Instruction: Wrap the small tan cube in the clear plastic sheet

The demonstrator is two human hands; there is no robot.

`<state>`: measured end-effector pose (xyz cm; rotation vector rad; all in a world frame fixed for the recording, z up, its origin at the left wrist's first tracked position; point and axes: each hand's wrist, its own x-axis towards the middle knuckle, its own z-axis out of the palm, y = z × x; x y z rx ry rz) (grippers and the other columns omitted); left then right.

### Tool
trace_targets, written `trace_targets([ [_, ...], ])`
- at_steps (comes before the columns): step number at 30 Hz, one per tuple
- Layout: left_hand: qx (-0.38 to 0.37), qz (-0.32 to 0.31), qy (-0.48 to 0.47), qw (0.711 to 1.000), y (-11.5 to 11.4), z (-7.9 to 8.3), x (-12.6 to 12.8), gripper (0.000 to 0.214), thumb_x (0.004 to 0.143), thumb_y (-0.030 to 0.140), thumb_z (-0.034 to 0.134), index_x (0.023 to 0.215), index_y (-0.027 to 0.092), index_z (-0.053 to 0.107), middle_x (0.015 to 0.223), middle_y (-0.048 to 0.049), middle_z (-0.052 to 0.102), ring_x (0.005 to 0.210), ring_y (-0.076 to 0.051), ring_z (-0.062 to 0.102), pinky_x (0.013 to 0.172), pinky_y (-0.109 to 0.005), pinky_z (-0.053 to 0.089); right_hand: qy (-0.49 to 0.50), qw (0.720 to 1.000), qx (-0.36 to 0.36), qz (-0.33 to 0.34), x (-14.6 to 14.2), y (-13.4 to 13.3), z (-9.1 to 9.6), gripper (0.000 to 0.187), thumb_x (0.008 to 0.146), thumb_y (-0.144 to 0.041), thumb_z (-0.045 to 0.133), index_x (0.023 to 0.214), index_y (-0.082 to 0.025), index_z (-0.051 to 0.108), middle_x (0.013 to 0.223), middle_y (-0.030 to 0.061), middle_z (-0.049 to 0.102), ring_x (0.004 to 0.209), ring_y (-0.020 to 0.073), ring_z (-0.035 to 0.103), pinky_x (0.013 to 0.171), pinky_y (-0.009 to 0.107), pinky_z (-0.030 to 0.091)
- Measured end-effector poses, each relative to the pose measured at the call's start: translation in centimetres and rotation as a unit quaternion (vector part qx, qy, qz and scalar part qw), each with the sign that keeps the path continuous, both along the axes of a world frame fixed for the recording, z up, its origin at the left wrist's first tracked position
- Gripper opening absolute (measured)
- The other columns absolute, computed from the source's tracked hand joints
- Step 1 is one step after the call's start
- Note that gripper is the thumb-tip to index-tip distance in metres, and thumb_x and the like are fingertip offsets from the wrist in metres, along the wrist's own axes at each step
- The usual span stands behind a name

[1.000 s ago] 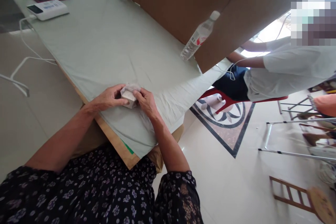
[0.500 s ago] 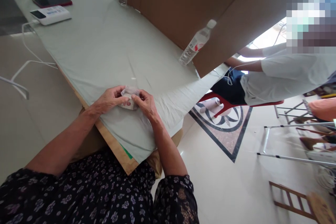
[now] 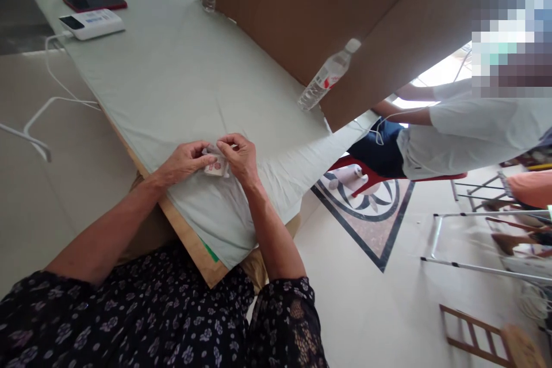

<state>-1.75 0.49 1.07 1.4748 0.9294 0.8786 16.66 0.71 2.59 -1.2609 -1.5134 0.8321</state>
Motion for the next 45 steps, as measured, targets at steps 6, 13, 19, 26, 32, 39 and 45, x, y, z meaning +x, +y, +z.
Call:
trace_targets([
  [6,0.09,0.103,0.085,0.987,-0.9,-0.5,0.9,0.049,0.091,0.057,0.059,0.111,0.015,0.074,0.098,-0.0076,0.077,0.088,-0.021,0.068,0.086,-0.033,0.055,-0.139,0.985,0.098,-0.038,0.2,-2.6,-1.0,0.017,0.097,-0.032,0.065,0.09,-0.028,0.08,0.11,0.0053,0.079,0.115,0.0244,0.069,0.108,0.046,0.05],
  [13,0.159,0.129,0.125,0.971,-1.1,-1.3,1.3,0.043,0.1,0.049,0.047,0.114,0.018,0.074,0.113,-0.0097,0.079,0.106,-0.024,0.071,0.101,-0.036,0.053,-0.258,0.955,0.139,-0.035,0.2,-4.7,-2.6,0.028,0.105,-0.037,0.055,0.116,-0.033,0.08,0.13,0.0091,0.075,0.126,0.0306,0.063,0.113,0.054,0.043],
  [19,0.207,0.153,0.178,0.95,-0.9,-1.7,1.1,0.04,0.101,0.046,0.047,0.106,0.02,0.076,0.107,-0.0096,0.079,0.105,-0.025,0.069,0.103,-0.039,0.051,-0.284,0.941,0.186,0.001,0.8,-6.6,-2.3,0.026,0.102,-0.044,0.06,0.116,-0.033,0.079,0.14,0.0079,0.07,0.133,0.0307,0.06,0.113,0.053,0.044],
  [26,0.166,0.235,0.12,0.95,-0.5,-1.9,0.1,0.044,0.104,0.044,0.04,0.123,0.018,0.07,0.127,-0.0119,0.075,0.123,-0.025,0.066,0.113,-0.041,0.049,-0.085,0.989,0.098,-0.076,3.4,-4.5,-2.3,0.05,0.093,-0.06,0.067,0.133,-0.03,0.067,0.154,0.0127,0.058,0.136,0.0308,0.06,0.102,0.049,0.054],
  [32,0.118,0.223,0.072,0.965,-0.4,-2.7,-0.2,0.05,0.093,0.037,0.053,0.138,0.017,0.062,0.137,-0.0136,0.07,0.131,-0.027,0.065,0.112,-0.044,0.053,-0.07,0.997,0.004,-0.013,3.9,-2.7,-4.4,0.091,0.084,-0.076,0.068,0.159,-0.029,0.042,0.163,0.0182,0.049,0.145,0.0341,0.054,0.109,0.052,0.052],
  [39,0.2,0.117,0.132,0.964,-0.8,-2.8,-0.4,0.087,0.076,0.027,0.061,0.159,0.017,0.038,0.16,-0.0189,0.051,0.152,-0.037,0.046,0.124,-0.058,0.04,-0.097,0.991,-0.02,0.088,3.6,-2.4,-3.5,0.121,0.073,-0.085,0.075,0.168,-0.028,0.026,0.171,0.0192,0.037,0.158,0.0358,0.04,0.125,0.058,0.039],
  [45,0.195,0.117,0.166,0.96,-1.3,-2.5,0.2,0.088,0.074,0.024,0.065,0.158,0.017,0.039,0.142,-0.0174,0.065,0.134,-0.034,0.061,0.121,-0.056,0.043,-0.095,0.987,-0.029,0.13,3.1,-1.3,-3.3,0.116,0.069,-0.074,0.086,0.163,-0.027,0.037,0.158,0.0179,0.055,0.148,0.0336,0.052,0.123,0.054,0.042],
])
